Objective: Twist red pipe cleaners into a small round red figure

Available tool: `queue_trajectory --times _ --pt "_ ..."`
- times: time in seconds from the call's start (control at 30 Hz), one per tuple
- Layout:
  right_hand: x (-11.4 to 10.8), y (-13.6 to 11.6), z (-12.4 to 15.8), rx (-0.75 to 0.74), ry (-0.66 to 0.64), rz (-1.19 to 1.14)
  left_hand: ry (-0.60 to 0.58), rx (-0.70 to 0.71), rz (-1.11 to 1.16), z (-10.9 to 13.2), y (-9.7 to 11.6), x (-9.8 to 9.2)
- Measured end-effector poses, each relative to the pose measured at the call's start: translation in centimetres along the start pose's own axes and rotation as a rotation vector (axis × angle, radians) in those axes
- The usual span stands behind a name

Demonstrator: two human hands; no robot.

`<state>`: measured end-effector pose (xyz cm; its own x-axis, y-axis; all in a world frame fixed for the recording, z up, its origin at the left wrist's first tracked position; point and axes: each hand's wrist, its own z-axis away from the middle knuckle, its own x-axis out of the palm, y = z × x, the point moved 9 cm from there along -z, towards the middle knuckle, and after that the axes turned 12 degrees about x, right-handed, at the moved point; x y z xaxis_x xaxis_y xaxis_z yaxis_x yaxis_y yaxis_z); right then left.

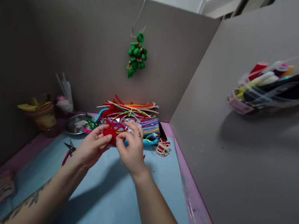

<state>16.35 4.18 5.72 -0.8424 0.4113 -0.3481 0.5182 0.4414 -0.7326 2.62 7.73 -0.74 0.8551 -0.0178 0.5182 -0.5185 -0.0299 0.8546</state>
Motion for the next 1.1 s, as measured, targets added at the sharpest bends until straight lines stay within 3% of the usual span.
queue_trajectory --times 0.27,0.57,0.93,1.1 --pt "0.2 1.0 -0.4 0.124 -0.015 -0.067 -0.027 0.052 -0.051 -0.1 0.2 0.1" --pt "1.4 3.3 -0.3 0.346 -0.090 -0.248 -0.082 0.228 -0.234 -0.2 1.3 0.4" --pt "3.2 4.8 0.4 0.427 -0.102 -0.361 -0.101 0.312 -0.280 0.0 2.2 0.6" --pt "2.1 3.9 0.0 0.348 -0.068 -0.305 -0.200 0.291 -0.266 -0.4 2.2 0.6"
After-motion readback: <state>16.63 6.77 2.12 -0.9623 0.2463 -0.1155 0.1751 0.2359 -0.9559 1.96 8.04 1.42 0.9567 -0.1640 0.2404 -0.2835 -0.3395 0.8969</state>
